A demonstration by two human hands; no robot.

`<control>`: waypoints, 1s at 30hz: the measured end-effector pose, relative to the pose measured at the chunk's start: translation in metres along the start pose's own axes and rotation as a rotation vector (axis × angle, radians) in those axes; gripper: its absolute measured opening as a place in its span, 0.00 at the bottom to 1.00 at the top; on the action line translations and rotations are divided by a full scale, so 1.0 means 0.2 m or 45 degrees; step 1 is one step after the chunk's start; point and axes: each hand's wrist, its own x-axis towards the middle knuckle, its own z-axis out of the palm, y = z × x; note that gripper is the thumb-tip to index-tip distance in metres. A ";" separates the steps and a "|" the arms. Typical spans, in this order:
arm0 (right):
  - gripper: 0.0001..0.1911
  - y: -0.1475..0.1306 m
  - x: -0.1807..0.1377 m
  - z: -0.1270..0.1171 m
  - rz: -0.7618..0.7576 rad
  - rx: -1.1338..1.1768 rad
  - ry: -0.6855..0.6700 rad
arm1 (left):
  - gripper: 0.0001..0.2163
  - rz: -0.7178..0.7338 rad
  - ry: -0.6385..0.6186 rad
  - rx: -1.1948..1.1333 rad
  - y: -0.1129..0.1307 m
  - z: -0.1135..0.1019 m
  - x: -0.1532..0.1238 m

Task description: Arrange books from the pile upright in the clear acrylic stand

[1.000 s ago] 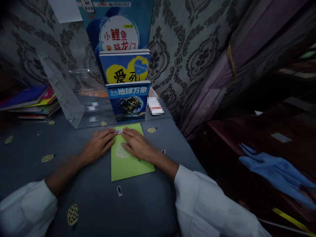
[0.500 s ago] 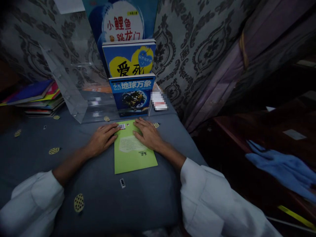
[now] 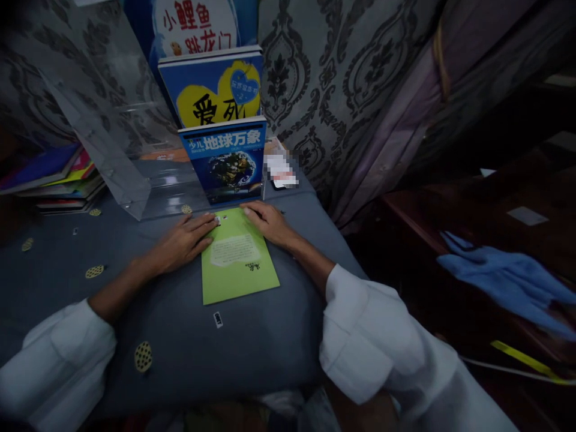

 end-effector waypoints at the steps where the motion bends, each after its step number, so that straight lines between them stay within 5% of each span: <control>1: 0.19 0.00 0.00 0.00 -0.002 0.007 0.000 | 0.23 0.006 -0.038 0.004 0.01 0.00 0.02; 15: 0.21 -0.01 0.00 0.01 -0.043 0.024 0.011 | 0.25 0.164 -0.203 -0.091 0.17 0.04 0.24; 30: 0.22 -0.02 -0.02 0.03 -0.170 -0.168 -0.017 | 0.22 0.546 -0.154 -0.162 0.38 0.05 0.18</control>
